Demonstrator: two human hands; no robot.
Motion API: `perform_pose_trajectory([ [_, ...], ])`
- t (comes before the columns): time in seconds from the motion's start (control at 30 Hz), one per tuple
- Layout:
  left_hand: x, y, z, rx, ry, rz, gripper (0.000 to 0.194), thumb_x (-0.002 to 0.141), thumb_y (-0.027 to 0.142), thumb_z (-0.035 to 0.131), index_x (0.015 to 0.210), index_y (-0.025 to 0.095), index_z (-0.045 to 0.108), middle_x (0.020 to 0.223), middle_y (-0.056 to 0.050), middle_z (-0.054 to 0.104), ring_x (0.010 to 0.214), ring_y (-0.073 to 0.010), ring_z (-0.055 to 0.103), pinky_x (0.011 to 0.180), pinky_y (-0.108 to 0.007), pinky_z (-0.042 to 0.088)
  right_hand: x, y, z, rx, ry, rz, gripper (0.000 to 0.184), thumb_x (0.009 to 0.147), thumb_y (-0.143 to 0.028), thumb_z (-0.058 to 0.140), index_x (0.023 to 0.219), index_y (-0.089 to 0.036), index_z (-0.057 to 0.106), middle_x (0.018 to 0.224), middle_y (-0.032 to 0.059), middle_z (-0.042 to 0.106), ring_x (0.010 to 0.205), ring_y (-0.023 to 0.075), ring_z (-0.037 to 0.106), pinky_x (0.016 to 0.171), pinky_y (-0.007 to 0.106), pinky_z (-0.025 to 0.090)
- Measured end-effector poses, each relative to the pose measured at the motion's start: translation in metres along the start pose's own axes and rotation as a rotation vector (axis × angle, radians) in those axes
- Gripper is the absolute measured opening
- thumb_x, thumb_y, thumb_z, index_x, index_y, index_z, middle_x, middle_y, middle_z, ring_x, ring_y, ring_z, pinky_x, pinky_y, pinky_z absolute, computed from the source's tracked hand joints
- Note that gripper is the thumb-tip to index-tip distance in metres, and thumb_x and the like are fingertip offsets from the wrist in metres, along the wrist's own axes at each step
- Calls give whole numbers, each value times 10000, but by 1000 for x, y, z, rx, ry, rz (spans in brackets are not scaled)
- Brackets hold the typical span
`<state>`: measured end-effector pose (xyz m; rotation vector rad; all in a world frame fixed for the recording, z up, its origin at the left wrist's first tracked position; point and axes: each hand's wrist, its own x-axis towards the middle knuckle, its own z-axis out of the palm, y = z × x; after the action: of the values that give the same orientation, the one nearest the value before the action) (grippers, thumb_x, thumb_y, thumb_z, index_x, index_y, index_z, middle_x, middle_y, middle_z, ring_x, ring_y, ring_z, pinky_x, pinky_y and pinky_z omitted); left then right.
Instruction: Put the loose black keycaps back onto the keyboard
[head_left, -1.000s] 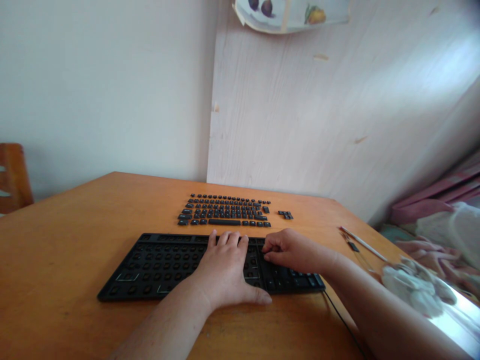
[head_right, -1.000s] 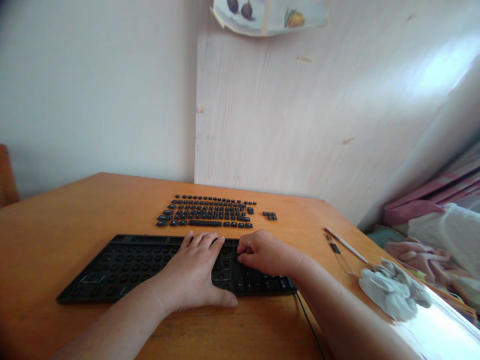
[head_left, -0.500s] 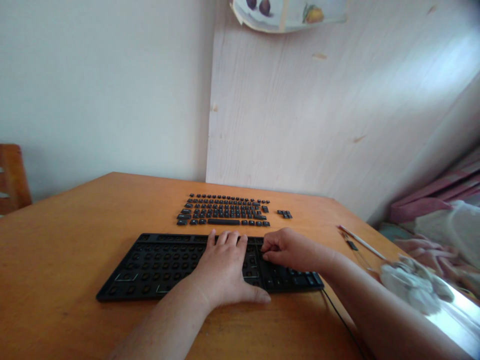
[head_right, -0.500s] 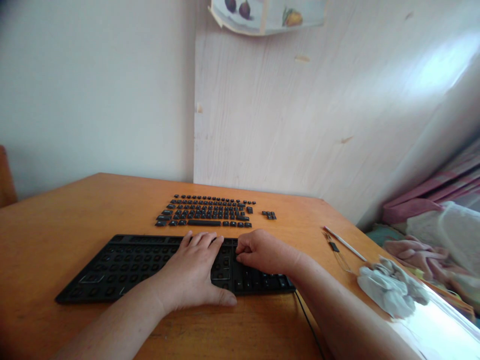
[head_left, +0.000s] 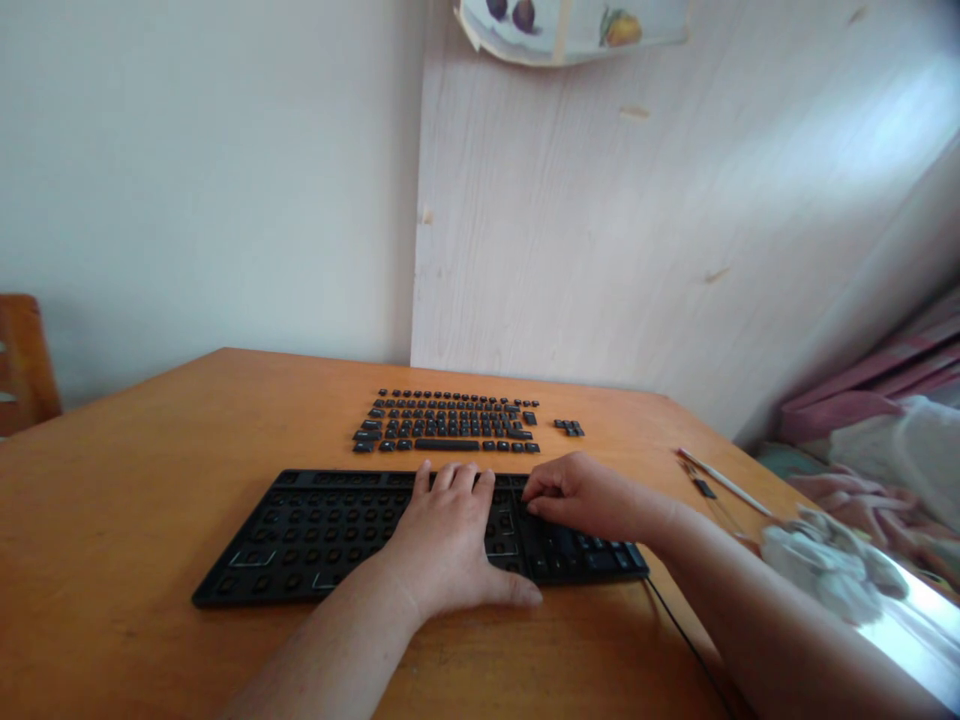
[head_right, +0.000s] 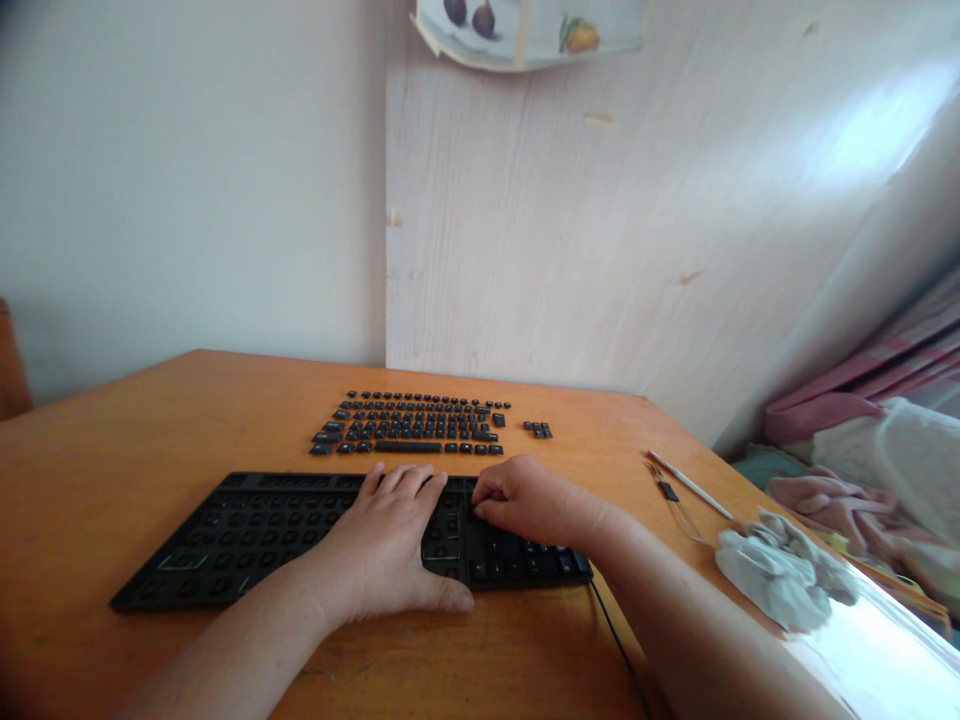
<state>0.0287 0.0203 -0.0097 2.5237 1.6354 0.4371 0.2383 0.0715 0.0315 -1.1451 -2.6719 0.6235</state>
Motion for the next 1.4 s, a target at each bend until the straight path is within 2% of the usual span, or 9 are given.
perform_pose_trajectory([
  [0.1, 0, 0, 0, -5, 1, 8, 1228, 424, 943, 401, 1387, 181, 378, 1383, -157, 426, 1281, -392, 320, 1089, -559, 88, -4, -6, -10, -5, 6, -26, 228, 788, -159, 499, 893, -192, 698, 796, 1, 683, 718, 126, 585, 658, 229, 411],
  [0.27, -1, -1, 1, -6, 9, 12, 1228, 425, 941, 402, 1386, 178, 373, 1380, -163, 429, 1279, -388, 332, 1092, -559, 85, -11, -15, -17, -91, -59, -68, 269, 796, -138, 476, 899, -208, 714, 839, 13, 707, 736, 145, 597, 690, 245, 404],
  [0.47, -1, 0, -3, 0, -16, -2, 1225, 419, 934, 420, 1390, 190, 365, 1404, -157, 408, 1294, -391, 317, 1094, -560, 89, -14, -22, -18, -154, -87, -68, 271, 808, -144, 456, 834, -218, 715, 796, 10, 709, 713, 153, 595, 658, 242, 386],
  [0.67, -1, -1, -1, -7, -4, 2, 1226, 420, 931, 422, 1395, 191, 354, 1401, -153, 414, 1299, -396, 312, 1095, -562, 102, -18, -25, -14, -195, -100, -43, 292, 817, -171, 460, 917, -242, 724, 871, 30, 729, 762, 178, 627, 674, 257, 401],
  [0.9, -1, -1, 1, -11, 8, 9, 1224, 429, 938, 405, 1387, 176, 367, 1391, -159, 421, 1286, -385, 329, 1094, -572, 103, -16, -27, -3, -414, -57, -40, 291, 811, -199, 464, 922, -231, 731, 882, 65, 732, 763, 212, 647, 626, 282, 391],
  [1.17, -1, -1, 0, 4, -9, 3, 1234, 432, 933, 411, 1392, 158, 359, 1417, -167, 391, 1315, -404, 281, 1093, -584, 94, -22, -32, -14, -410, -52, -39, 267, 837, -218, 454, 824, -230, 721, 806, 43, 724, 719, 183, 631, 611, 269, 369],
  [1.4, -2, -1, -1, -7, -5, 3, 1225, 438, 938, 401, 1384, 161, 372, 1412, -170, 395, 1306, -382, 302, 1097, -578, 95, -22, -35, -10, -450, -88, -38, 293, 849, -227, 427, 872, -230, 719, 821, 27, 723, 730, 173, 636, 612, 256, 366],
])
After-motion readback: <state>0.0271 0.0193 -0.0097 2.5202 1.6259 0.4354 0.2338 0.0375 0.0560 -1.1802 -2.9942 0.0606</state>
